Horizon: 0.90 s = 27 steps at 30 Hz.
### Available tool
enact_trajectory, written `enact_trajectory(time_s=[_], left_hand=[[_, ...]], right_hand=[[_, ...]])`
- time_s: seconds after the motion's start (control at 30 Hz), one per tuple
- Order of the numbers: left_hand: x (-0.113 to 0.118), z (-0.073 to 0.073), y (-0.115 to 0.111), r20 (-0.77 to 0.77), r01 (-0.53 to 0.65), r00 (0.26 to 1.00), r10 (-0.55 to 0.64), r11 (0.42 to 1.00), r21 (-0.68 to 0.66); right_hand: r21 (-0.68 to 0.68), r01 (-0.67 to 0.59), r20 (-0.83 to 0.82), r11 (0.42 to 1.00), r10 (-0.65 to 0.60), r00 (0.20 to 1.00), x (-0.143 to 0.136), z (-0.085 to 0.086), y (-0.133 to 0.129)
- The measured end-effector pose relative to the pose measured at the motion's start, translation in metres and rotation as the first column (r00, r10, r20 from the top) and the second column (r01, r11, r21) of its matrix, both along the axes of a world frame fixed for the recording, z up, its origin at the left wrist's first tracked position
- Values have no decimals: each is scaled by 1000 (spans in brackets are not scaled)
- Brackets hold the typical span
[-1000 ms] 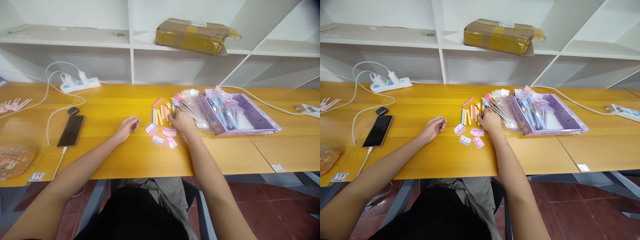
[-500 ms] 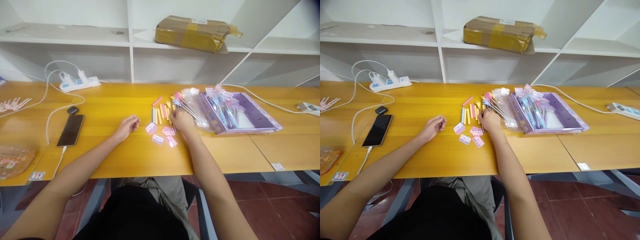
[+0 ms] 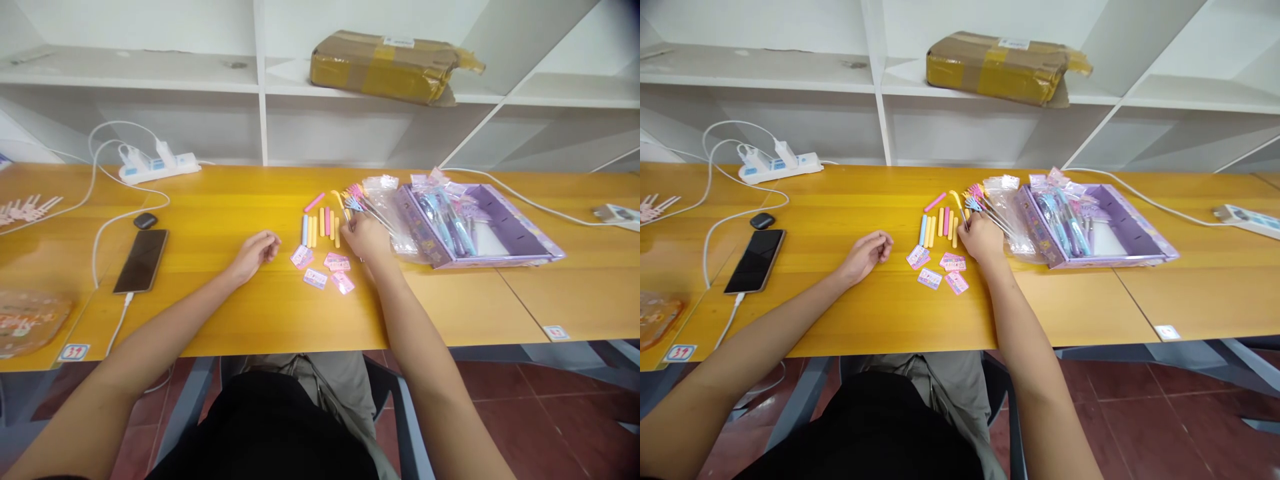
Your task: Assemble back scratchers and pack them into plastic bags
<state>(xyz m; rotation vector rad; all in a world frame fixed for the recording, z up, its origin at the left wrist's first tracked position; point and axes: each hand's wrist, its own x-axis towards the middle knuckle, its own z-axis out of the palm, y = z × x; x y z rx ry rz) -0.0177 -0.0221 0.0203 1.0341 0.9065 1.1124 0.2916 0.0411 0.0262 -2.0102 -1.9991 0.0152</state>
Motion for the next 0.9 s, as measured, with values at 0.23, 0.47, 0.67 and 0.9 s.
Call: enact_trajectory(time_s=[0.23,0.47,0.67,0.9], left_hand=[[0,-1,0,-1,4,1000,-4,1000,10],[1,-1,-1,-21,5,1000,-5,1000,15],[1,-2,0,-23,16,1000,-15,1000,21],[2,-2,1,-32,8,999,-7,1000,15]], right_hand=[[16,-9,-11,1000,9,1000,4,-3,1],[182,61,42,981,-70,997,27,-8,12],[158,105,75,982,-118,990,42,-17,18],[163,106,61,981,-117,991,46,-14,21]])
